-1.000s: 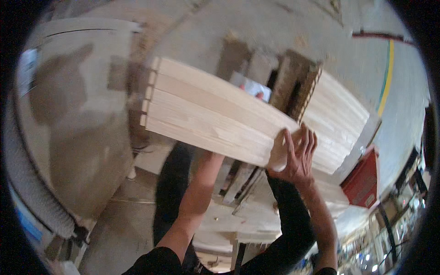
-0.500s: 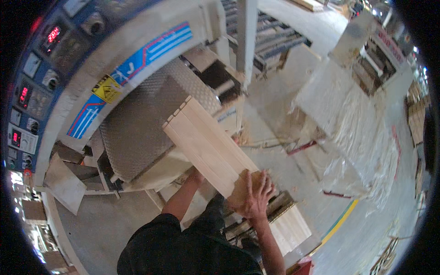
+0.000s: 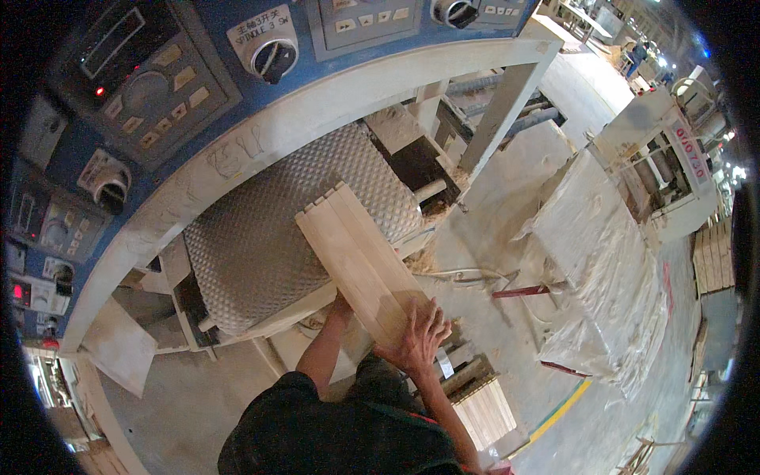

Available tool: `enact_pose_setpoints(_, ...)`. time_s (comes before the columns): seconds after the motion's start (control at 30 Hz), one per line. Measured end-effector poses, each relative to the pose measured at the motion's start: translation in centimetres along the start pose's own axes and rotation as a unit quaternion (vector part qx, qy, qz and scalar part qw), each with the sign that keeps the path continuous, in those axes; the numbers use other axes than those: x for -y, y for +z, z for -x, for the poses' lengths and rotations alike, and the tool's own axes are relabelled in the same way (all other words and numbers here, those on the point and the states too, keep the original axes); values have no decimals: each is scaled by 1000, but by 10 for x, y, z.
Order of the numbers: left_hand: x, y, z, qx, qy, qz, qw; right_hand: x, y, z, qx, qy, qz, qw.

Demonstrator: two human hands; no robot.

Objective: The person repeatedly picks up stacks of wooden planks from a nearby pile and places them onto a machine's conveyor belt. They handle the planks by hand, aligning them before feeding them into the machine, then return to the pile to repeat the process.

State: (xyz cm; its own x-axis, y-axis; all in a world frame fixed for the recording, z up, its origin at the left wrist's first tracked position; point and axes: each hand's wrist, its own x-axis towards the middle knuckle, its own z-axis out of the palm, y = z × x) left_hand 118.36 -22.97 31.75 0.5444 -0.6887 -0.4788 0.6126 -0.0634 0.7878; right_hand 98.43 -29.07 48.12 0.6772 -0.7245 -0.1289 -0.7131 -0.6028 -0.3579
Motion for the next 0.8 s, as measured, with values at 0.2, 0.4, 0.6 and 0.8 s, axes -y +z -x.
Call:
enact_pose_setpoints(0.2,12,-4,2,4,-1,-3,1000,20,6,-8,37,30,17,999)
enact_pose_setpoints(0.4,10,-3,-6,24,11,-18,999,23,3,-19,16,25,0,1000)
enact_pose_setpoints(0.6,6,-16,-1,26,16,-41,999,13,-8,-9,-109,16,-73,991)
enact_pose_setpoints(0.8,11,-10,11,37,31,-62,997,-20,37,6,-270,236,-691,627)
